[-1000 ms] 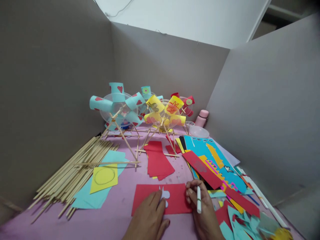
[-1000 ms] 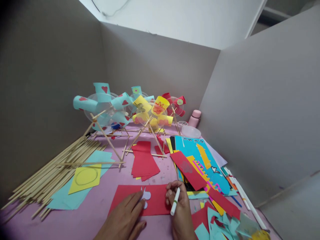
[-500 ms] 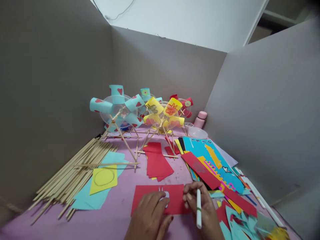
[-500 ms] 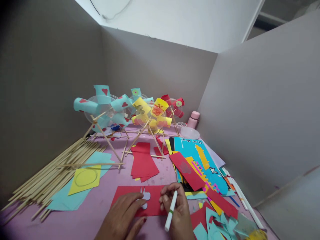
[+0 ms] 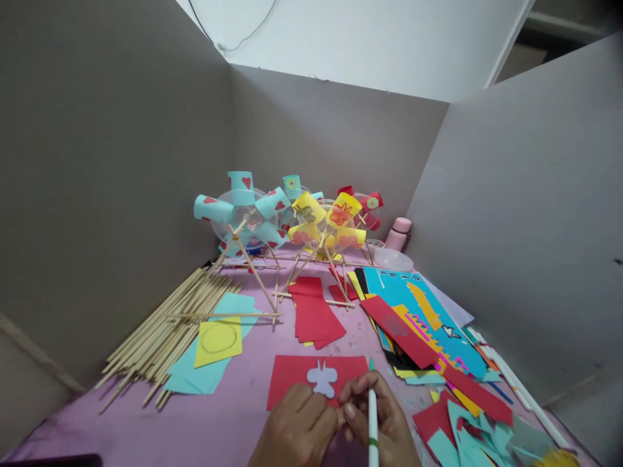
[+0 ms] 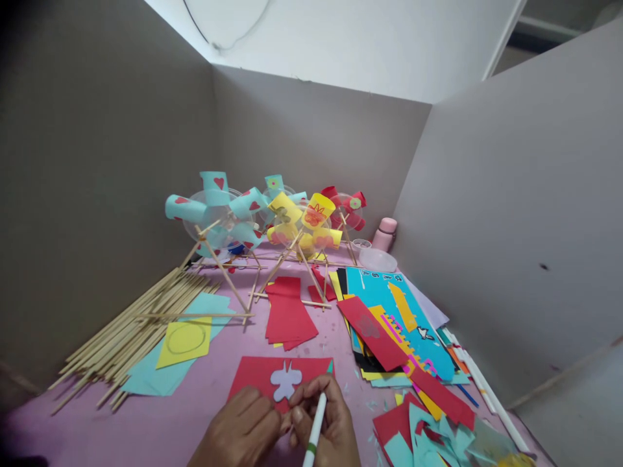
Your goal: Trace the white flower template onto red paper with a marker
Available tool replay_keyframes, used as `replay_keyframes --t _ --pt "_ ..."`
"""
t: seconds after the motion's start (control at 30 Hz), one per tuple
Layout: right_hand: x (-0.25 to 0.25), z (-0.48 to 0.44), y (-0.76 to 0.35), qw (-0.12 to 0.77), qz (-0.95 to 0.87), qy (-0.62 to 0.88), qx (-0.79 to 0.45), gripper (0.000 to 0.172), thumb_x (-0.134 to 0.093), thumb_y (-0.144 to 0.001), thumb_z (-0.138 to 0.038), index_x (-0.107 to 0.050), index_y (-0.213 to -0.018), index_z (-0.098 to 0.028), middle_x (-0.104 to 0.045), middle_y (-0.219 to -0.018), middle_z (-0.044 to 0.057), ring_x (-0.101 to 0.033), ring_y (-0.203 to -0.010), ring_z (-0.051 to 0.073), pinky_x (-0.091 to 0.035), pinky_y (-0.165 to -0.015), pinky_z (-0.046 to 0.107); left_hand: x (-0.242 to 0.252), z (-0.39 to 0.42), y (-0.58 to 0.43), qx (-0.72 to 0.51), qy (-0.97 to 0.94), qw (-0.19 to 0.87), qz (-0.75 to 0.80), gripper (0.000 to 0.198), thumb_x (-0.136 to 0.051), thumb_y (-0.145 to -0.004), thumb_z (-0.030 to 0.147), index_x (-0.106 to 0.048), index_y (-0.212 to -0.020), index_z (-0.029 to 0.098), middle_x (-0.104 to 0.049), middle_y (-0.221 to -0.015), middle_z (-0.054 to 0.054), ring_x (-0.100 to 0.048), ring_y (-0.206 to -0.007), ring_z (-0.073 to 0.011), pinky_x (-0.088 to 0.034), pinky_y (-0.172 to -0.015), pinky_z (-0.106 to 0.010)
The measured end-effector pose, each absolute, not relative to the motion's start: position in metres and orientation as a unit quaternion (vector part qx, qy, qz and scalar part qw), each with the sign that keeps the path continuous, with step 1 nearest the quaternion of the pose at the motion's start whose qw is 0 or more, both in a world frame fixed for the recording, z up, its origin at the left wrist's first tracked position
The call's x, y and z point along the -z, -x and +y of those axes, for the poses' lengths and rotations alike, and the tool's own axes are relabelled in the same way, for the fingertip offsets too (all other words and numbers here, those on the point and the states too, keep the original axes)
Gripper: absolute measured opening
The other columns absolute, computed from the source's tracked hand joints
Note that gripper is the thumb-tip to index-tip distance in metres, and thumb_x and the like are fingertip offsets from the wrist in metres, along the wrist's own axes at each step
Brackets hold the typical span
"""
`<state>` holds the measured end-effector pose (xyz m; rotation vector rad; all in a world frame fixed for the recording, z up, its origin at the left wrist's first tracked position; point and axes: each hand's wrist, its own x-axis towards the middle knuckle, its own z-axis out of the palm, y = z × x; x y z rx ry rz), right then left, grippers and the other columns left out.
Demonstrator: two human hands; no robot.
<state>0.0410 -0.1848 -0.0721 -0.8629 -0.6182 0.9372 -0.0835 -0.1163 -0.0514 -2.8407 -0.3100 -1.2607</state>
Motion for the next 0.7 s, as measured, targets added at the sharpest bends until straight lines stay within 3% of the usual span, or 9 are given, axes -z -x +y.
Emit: replay_keyframes --t 0.3,0.47,0.57,0.7 --pt "0.08 -0.186 -0.035 0.747 -0.281 0.421 -0.432 0.039 -0.083 -0.064 -0.04 -0.051 -0.077 -0.023 -0.065 -0.072 0.0 -0.067 -0.06 0.017 -0.046 -0.043 0.02 0.057 -0.118 0.095 0.392 0.901 -0.071 -0.175 0.03 -0.028 -0.096 0.016 -0.04 -0.07 0.023 -0.051 -0.06 0.002 -0.049 -0.054 -0.0126 -0.038 -0.052 -0.024" --pt "0.079 -0.185 -0.034 0.743 -0.273 0.403 -0.46 0.042 -0.087 -0.061 -0.036 -0.05 -0.077 -0.022 -0.067 -0.07 -0.002 -0.069 -0.059 0.014 -0.046 -0.042 0.015 0.05 -0.114 0.116 0.374 0.881 -0.137 -0.253 0.028 -0.033 -0.098 0.02 -0.041 -0.071 0.023 -0.053 -0.065 0.004 -0.053 -0.058 -0.0109 -0.042 -0.056 -0.02" --pt "0.079 -0.184 -0.036 0.753 -0.256 0.388 -0.467 0.043 -0.088 -0.06 -0.033 -0.05 -0.077 -0.021 -0.069 -0.07 -0.002 -0.069 -0.059 0.012 -0.045 -0.042 0.012 0.041 -0.108 0.128 0.378 0.86 -0.179 -0.292 0.027 -0.037 -0.098 0.026 -0.046 -0.072 0.023 -0.055 -0.066 0.005 -0.056 -0.059 -0.01 -0.044 -0.057 -0.018" --pt "0.076 -0.184 -0.036 0.758 -0.24 0.364 -0.486 0.043 -0.089 -0.059 -0.029 -0.05 -0.075 -0.02 -0.07 -0.068 -0.002 -0.068 -0.057 0.01 -0.044 -0.04 0.01 0.031 -0.092 0.152 0.424 0.846 -0.125 -0.298 0.024 -0.044 -0.095 0.035 -0.058 -0.078 0.025 -0.065 -0.07 0.007 -0.064 -0.063 -0.0091 -0.048 -0.06 -0.015"
